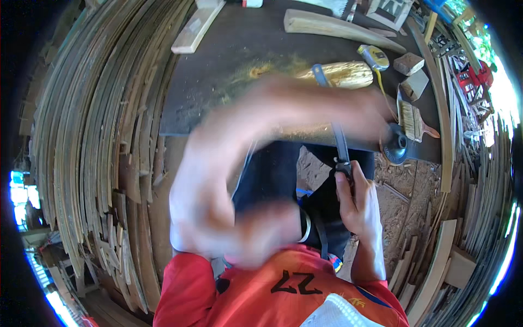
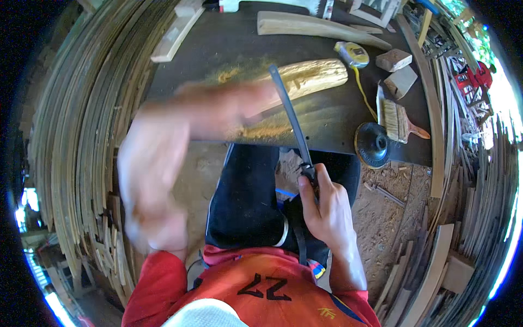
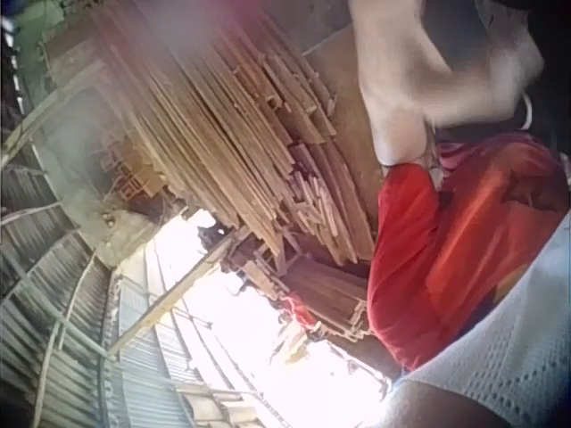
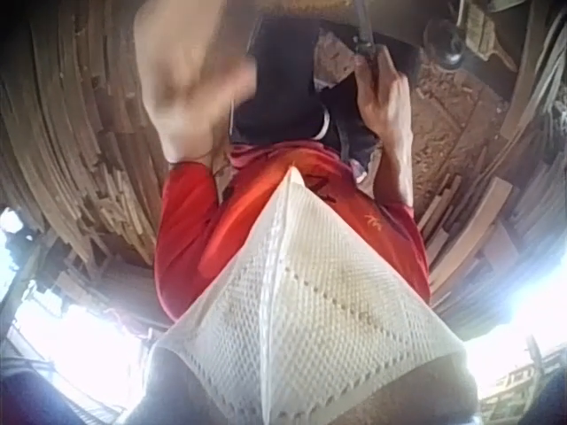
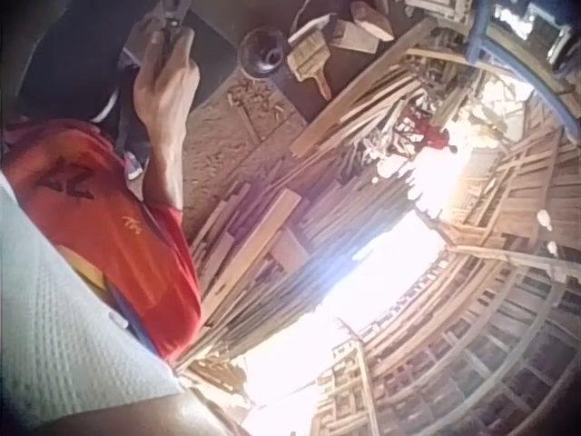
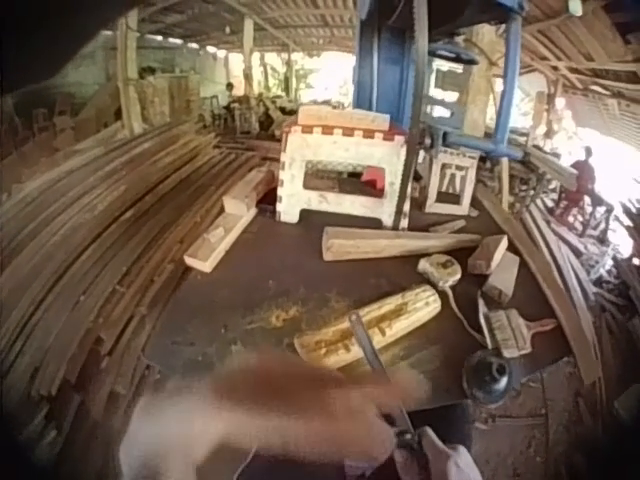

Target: Sawing decorative grooves into a piece of wood and cleaning the surface with a brush.

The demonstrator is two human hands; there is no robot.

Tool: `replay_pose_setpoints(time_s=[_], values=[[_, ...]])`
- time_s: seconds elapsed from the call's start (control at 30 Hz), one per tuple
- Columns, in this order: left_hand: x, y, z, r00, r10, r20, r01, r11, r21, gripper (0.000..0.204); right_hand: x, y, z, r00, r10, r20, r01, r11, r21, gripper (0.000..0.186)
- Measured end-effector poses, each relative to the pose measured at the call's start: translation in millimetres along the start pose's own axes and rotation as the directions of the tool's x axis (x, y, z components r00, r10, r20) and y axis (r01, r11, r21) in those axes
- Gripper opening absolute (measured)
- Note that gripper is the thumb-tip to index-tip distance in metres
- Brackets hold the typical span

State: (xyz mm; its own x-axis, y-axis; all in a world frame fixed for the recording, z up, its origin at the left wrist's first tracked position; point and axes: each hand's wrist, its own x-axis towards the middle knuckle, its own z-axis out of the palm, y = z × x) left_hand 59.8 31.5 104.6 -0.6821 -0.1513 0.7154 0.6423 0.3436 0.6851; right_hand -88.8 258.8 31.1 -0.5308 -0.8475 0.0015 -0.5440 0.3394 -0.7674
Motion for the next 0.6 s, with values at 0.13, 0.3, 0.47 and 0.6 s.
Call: replay_pose_setpoints(time_s=[0.13, 0.3, 0.47, 0.6], values=[[-27.5, -43.0, -22.2, 0.912, -0.23, -0.34, 0.406, 0.63, 0.662, 0.045, 7.3, -4.7, -2.8, 0.998, -0.061, 0.035, 0.063, 0.996, -0.064, 0.019], [-49.7, -78.4, -21.1, 0.898, -0.212, -0.385, 0.423, 0.655, 0.626, 0.034, 7.6, 0.8, 5.6, 0.987, -0.15, 0.054, 0.154, 0.984, -0.086, 0.02], [-47.3, -87.3, -18.7, 0.924, -0.209, -0.319, 0.378, 0.612, 0.694, 0.043, 12.2, 3.1, 2.6, 0.989, -0.123, 0.086, 0.132, 0.986, -0.098, 0.02], [-51.3, -86.4, -14.7, 0.897, -0.236, -0.373, 0.437, 0.601, 0.669, 0.048, 11.9, -4.5, -0.3, 0.99, -0.113, 0.087, 0.123, 0.985, -0.118, 0.019]])
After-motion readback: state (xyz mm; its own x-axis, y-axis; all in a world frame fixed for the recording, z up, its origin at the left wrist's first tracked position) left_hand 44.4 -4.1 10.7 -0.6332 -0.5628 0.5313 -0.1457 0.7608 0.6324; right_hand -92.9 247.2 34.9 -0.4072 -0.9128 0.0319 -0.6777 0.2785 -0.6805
